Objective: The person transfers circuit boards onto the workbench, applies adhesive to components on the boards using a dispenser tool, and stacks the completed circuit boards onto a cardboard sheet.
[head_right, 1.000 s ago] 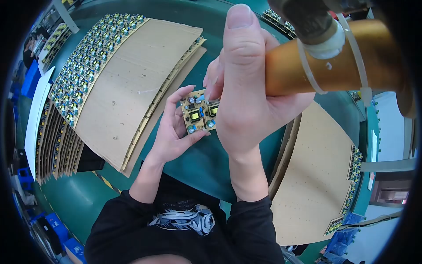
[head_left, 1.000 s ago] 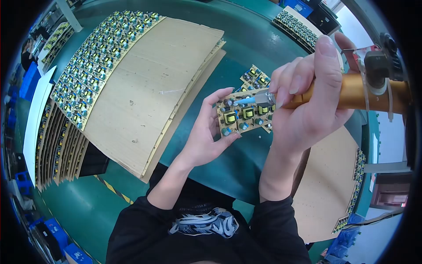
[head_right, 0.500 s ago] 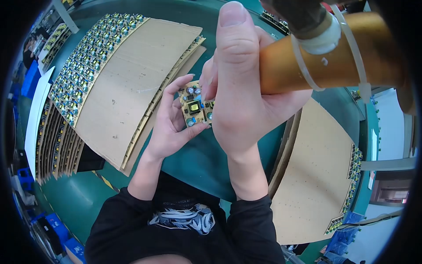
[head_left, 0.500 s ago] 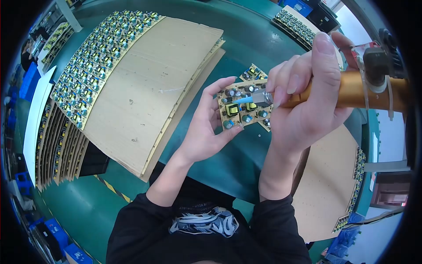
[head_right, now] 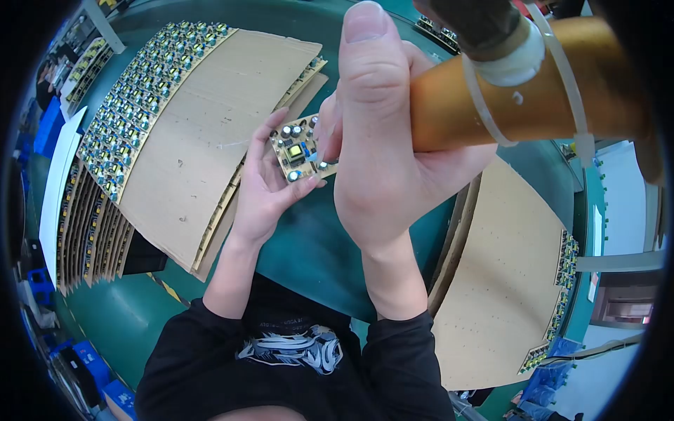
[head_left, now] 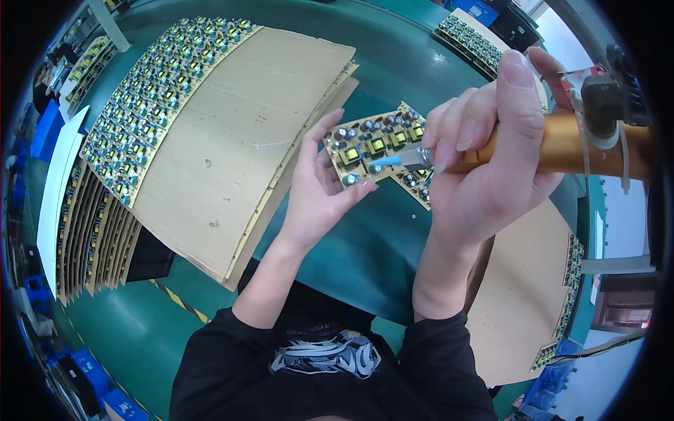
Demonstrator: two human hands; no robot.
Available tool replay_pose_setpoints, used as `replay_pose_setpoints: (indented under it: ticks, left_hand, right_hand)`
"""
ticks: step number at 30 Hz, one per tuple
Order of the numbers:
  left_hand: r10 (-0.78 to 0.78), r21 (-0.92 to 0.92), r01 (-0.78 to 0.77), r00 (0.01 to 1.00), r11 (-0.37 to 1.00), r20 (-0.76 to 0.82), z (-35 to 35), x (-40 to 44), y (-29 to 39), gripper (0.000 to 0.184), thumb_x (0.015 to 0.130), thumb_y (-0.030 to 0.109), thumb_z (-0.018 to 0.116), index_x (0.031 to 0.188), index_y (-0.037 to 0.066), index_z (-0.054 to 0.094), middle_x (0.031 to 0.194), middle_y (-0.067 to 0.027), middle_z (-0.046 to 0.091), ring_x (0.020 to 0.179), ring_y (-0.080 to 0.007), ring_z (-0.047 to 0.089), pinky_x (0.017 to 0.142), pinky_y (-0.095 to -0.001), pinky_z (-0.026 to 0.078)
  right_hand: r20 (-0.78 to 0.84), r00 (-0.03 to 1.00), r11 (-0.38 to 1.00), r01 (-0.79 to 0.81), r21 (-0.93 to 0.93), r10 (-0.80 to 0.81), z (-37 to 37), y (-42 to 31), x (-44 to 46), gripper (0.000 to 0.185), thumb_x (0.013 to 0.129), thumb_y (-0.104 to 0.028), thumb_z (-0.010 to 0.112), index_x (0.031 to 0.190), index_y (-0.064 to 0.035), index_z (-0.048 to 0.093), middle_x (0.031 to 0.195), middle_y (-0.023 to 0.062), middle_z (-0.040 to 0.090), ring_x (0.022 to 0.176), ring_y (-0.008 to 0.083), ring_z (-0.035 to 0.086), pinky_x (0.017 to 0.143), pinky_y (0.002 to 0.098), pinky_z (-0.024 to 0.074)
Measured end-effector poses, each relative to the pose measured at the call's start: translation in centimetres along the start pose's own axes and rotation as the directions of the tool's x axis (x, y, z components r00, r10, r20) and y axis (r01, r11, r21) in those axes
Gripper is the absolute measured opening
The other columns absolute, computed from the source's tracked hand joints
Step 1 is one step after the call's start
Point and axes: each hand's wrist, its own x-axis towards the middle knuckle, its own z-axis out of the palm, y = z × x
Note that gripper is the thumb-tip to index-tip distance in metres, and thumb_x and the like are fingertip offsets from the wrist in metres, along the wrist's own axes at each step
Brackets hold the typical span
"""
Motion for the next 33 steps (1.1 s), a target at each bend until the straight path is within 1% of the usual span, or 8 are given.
replay_pose_setpoints:
  ticks: [4,7,8,11,20,24,28,33]
  left_hand:
    - [0.027,-0.039,-0.027,1.0,0.999,-0.017,0.4,0.3,0.6,0.089,0.07,-0.001,0.075,0.14,0.005,0.021,0.125,-0.0143,0.044,0.114,-0.0235,0.05,0.095,-0.0369,0.046]
    - [0.12,0.046,-0.122,0.992,0.991,0.043,0.6,0.5,0.6,0.084,0.074,-0.003,0.07,0.14,0.007,0.019,0.123,-0.0142,0.046,0.112,-0.0208,0.052,0.09,-0.0315,0.049]
    - [0.122,0.046,-0.124,0.992,0.991,0.043,0.7,0.5,0.6,0.084,0.074,-0.003,0.07,0.14,0.007,0.019,0.123,-0.0142,0.046,0.112,-0.0208,0.052,0.09,-0.0315,0.049]
    - [0.139,0.086,-0.144,0.988,0.986,0.06,0.9,0.6,0.5,0.083,0.074,-0.004,0.069,0.14,0.008,0.019,0.123,-0.0138,0.047,0.111,-0.02,0.053,0.089,-0.0306,0.049]
    - [0.124,0.053,-0.128,0.989,0.99,0.074,1.0,0.7,0.8,0.082,0.075,-0.004,0.068,0.14,0.007,0.02,0.122,-0.0136,0.048,0.11,-0.0194,0.053,0.089,-0.0302,0.049]
    - [0.113,0.035,-0.116,0.991,0.993,0.073,1.1,0.7,0.9,0.082,0.075,-0.004,0.069,0.139,0.007,0.02,0.122,-0.0139,0.048,0.11,-0.0199,0.053,0.089,-0.0304,0.049]
    - [0.109,0.006,-0.11,0.991,0.994,0.075,1.0,0.6,0.6,0.082,0.074,-0.005,0.069,0.139,0.008,0.02,0.122,-0.0144,0.048,0.111,-0.0205,0.053,0.09,-0.031,0.049]
    - [0.091,0.008,-0.091,0.993,0.996,0.075,0.8,0.5,0.4,0.082,0.074,-0.005,0.069,0.139,0.007,0.021,0.122,-0.0152,0.047,0.112,-0.0212,0.053,0.09,-0.032,0.049]
  right_hand:
    - [0.0,1.0,0.999,-0.023,0.029,0.023,0.4,-0.3,-0.2,0.027,0.089,-0.012,0.055,0.111,0.0013,0.047,0.049,0.0015,0.042,0.035,0.0085,0.04,0.037,0.0233,0.037]
    - [-0.05,0.998,0.994,-0.017,0.11,0.022,0.5,0.9,-0.1,0.027,0.089,-0.012,0.055,0.111,0.0008,0.047,0.049,0.0015,0.042,0.034,0.0087,0.04,0.037,0.0236,0.0365]
    - [-0.075,0.997,0.988,-0.013,0.151,0.025,0.5,1.2,-0.1,0.026,0.09,-0.012,0.055,0.111,0.0006,0.047,0.049,0.0014,0.041,0.034,0.0087,0.039,0.037,0.0238,0.0363]
    - [-0.073,0.997,0.987,-0.021,0.158,0.033,0.5,1.1,-0.2,0.026,0.089,-0.012,0.055,0.111,0.0,0.046,0.049,0.0014,0.041,0.034,0.0089,0.039,0.037,0.0239,0.0363]
    - [-0.077,0.997,0.98,-0.013,0.199,0.028,0.4,1.2,-0.1,0.026,0.089,-0.011,0.055,0.111,-0.001,0.045,0.049,0.0014,0.042,0.034,0.0087,0.04,0.037,0.0236,0.0364]
    - [0.005,0.999,0.995,-0.052,0.085,0.052,0.2,-0.3,-0.2,0.025,0.09,-0.011,0.055,0.11,-0.0013,0.045,0.049,0.0012,0.043,0.034,0.0086,0.041,0.037,0.0234,0.0371]
    - [-0.033,0.999,0.999,-0.033,0.01,0.034,0.0,-0.4,-0.3,0.024,0.09,-0.011,0.054,0.11,-0.0011,0.045,0.049,0.0011,0.043,0.034,0.0086,0.041,0.037,0.0231,0.0375]
    - [-0.015,1.0,1.0,-0.019,0.003,0.019,0.0,-0.3,-0.2,0.024,0.09,-0.011,0.054,0.11,-0.0008,0.045,0.049,0.0013,0.043,0.034,0.0086,0.041,0.037,0.0231,0.0377]
